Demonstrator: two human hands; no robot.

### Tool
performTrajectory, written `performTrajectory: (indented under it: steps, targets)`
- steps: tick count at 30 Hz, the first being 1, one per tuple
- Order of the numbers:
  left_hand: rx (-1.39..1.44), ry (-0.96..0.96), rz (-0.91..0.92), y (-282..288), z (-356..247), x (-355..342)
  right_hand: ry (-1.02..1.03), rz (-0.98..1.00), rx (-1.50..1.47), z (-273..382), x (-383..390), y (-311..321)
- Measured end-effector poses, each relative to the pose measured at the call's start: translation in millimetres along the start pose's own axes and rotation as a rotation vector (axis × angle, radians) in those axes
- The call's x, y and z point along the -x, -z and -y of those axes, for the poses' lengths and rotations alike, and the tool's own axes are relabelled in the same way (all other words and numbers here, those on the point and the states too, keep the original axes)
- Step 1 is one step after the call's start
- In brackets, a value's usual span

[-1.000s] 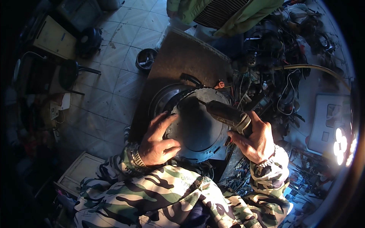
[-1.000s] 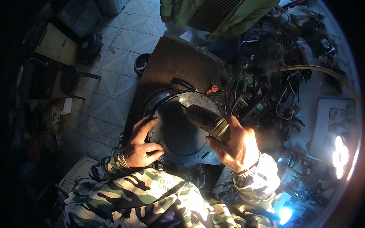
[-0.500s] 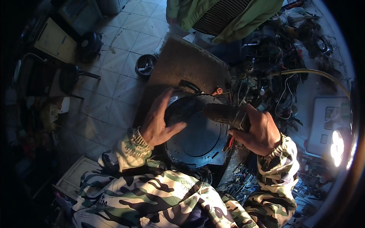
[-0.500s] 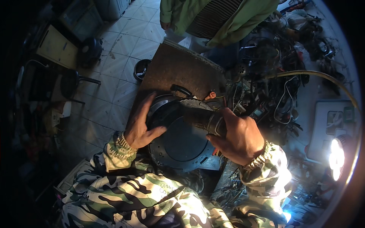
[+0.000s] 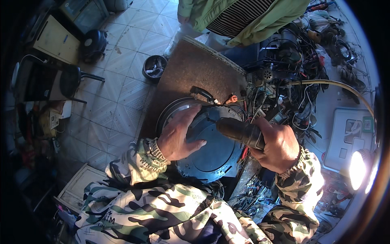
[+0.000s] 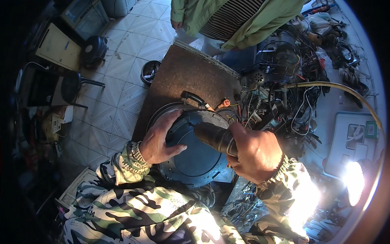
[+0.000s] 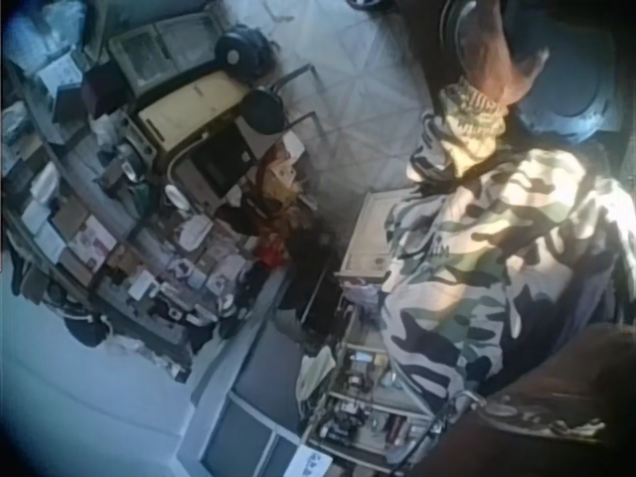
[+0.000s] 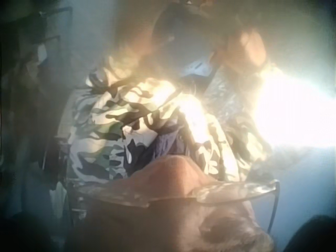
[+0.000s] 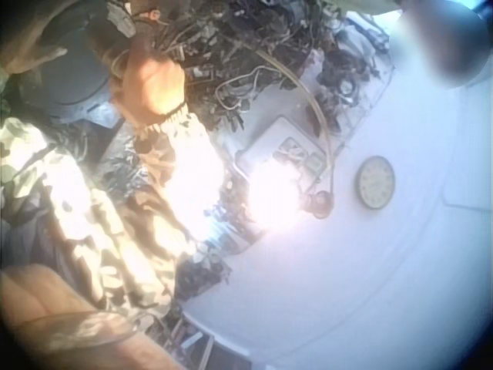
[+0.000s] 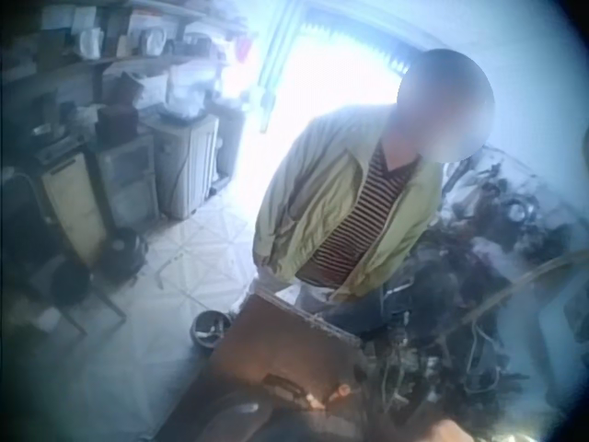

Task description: The person disassembles a circular electronic component, removes a cover, and uses a soldering iron to work on internal wiring. The person handles wires and small connectors while another person stands nearby.

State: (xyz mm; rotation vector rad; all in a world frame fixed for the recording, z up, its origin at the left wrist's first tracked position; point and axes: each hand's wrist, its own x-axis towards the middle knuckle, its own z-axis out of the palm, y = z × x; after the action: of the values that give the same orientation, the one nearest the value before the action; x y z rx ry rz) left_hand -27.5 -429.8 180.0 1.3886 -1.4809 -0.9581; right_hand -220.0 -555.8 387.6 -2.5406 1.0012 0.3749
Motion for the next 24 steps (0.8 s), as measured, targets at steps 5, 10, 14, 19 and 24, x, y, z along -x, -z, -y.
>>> performTrajectory:
  steps: [5, 10, 14, 19, 24]
  targets:
    - [0.013, -0.013, -0.013, 2.4, -3.1, -0.1, 0.016, 0.010, 0.016, 1.7, -1.8, 5.8]
    - [0.007, -0.031, -0.035, 2.3, -1.4, 0.9, 0.015, 0.012, 0.047, 5.2, -3.1, 6.0]
    - [-0.017, -0.044, -0.057, 1.6, -3.4, -0.2, 0.035, -0.013, 0.058, 4.4, -0.6, 5.5]
    - [-0.006, -0.033, -0.061, 0.1, -5.0, -0.5, 0.040, -0.019, 0.053, 4.0, 2.8, 4.8]
    - [-0.033, -0.043, -0.073, -0.6, -1.2, 0.7, 0.036, -0.028, 0.096, -0.8, 0.6, -1.3]
